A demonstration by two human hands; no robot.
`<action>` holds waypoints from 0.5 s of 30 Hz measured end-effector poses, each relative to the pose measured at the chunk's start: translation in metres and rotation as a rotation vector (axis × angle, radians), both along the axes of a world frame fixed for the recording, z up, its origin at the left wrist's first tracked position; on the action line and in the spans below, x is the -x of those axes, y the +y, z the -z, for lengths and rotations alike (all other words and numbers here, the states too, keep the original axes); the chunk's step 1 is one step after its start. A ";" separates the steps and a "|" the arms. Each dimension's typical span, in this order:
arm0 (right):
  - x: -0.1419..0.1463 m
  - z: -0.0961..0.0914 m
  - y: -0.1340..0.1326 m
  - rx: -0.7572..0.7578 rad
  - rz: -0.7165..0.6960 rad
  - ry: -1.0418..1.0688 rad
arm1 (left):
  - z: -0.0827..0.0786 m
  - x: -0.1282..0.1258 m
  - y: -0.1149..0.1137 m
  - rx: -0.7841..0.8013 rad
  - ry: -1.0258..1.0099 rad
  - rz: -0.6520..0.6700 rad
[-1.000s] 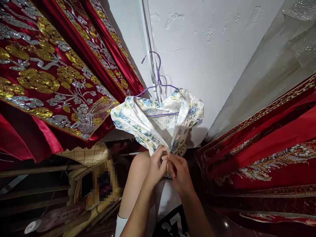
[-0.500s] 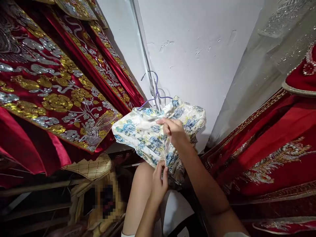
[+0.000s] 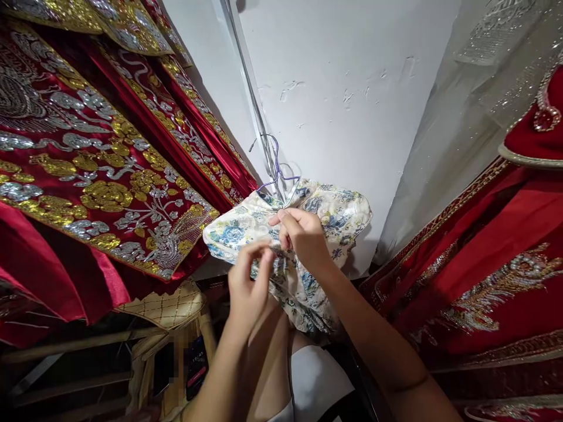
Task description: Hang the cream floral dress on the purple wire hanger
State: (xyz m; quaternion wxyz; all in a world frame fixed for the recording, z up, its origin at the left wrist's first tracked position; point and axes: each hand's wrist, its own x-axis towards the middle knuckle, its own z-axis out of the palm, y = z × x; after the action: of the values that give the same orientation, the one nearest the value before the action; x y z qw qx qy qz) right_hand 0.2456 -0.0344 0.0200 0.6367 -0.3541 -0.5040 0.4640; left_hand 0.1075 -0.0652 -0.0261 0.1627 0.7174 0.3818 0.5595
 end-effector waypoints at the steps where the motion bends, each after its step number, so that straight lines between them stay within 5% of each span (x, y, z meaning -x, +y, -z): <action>1: -0.001 -0.001 -0.002 0.004 -0.005 -0.002 | -0.015 -0.001 0.011 -0.053 -0.011 -0.012; 6: -0.008 0.002 -0.003 -0.011 -0.068 0.008 | -0.050 -0.012 0.047 -0.192 0.118 0.023; 15: -0.013 0.024 0.002 -0.080 0.073 -0.215 | -0.041 -0.004 0.044 -0.276 0.105 -0.167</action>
State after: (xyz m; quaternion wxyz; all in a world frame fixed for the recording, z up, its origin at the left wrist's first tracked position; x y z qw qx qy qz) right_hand 0.2591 -0.0319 -0.0036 0.6091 -0.3943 -0.5743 0.3791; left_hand 0.1120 -0.0216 0.0149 -0.0044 0.7270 0.3676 0.5800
